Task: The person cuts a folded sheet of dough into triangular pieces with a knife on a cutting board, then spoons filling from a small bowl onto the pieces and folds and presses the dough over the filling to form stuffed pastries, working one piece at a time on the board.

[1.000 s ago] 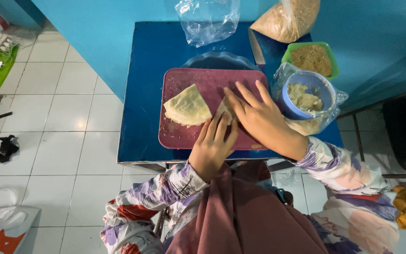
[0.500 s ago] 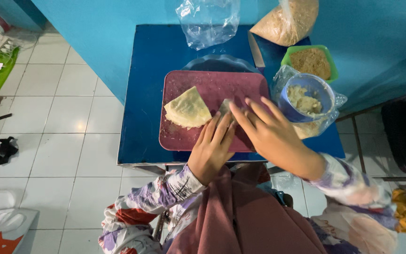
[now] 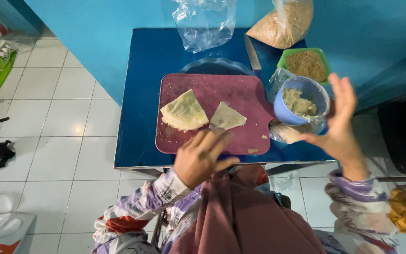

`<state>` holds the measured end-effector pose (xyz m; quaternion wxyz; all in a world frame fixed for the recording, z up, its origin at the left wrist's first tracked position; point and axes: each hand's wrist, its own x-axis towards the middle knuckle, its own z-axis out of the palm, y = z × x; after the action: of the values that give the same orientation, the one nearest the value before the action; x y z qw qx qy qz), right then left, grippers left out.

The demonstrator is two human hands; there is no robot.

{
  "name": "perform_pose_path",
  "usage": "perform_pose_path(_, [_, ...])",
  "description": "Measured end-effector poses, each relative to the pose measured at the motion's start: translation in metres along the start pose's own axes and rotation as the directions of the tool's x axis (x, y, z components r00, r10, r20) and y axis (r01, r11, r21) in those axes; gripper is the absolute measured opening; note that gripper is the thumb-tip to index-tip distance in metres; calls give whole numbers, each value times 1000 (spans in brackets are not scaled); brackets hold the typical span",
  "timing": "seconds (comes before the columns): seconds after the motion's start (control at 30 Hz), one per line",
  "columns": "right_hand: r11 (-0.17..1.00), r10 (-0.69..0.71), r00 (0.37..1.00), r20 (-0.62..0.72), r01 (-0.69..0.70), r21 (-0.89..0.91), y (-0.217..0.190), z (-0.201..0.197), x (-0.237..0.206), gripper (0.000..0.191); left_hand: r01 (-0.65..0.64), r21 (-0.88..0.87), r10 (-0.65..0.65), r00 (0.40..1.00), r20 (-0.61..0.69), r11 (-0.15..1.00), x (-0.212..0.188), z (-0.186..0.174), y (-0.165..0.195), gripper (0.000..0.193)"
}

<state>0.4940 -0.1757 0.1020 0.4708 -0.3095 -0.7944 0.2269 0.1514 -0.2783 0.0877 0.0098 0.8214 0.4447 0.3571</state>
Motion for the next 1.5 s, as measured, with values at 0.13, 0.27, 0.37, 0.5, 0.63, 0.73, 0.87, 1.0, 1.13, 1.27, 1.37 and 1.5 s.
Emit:
perform_pose_path(0.13, [986, 46, 995, -84, -58, -154, 20, 19, -14, 135, 247, 268, -189, 956, -226, 931, -14, -22, -30, 50])
perform_pose_path(0.27, [990, 133, 986, -98, -127, 69, 26, 29, -17, 133, 401, 150, -333, 880, -339, 904, -20, -28, -85, 49])
perform_pose_path(0.37, [988, 147, 984, -104, -140, 69, 27, 35, -15, 129, 467, -197, -495, 860, -124, 862, -24, -20, -126, 39])
perform_pose_path(0.5, [996, 47, 992, -116, -55, -64, 25, 40, -13, 128, 581, -422, -602, 793, 99, 696, -37, 2, -159, 34])
perform_pose_path(0.63, [999, 42, 993, -108, -46, -27, 19, 44, -13, 127, 604, -420, -622, 775, 113, 677, -41, 14, -170, 27])
perform_pose_path(0.73, [997, 69, 994, -90, -66, 39, 15, 46, -17, 127, 672, -182, -673, 736, 66, 717, -42, 14, -168, 27])
perform_pose_path(0.87, [999, 18, 996, -83, -20, -24, 17, 48, -20, 129, 652, -62, -648, 758, 79, 755, -43, 7, -168, 30])
perform_pose_path(1.0, [991, -28, 994, -107, 13, -134, 22, 51, -24, 135, 654, -225, -638, 756, 147, 722, -48, 2, -177, 29])
perform_pose_path(1.13, [989, -68, 994, -91, 55, -134, 30, 51, -31, 138, 605, -521, -583, 779, 231, 602, -59, 9, -180, 30])
perform_pose_path(1.27, [980, -115, 989, -91, 99, -171, 38, 50, -31, 139, 594, -606, -627, 755, 193, 529, -68, 25, -181, 27])
perform_pose_path(1.37, [1000, -29, 996, -85, 29, 7, 49, 53, -18, 134, 562, -572, -626, 773, 104, 598, -58, 42, -198, 25])
perform_pose_path(1.5, [998, -60, 995, -77, 59, -9, 68, 51, 14, 129, 480, -556, -568, 823, 17, 679, -30, 65, -231, 24])
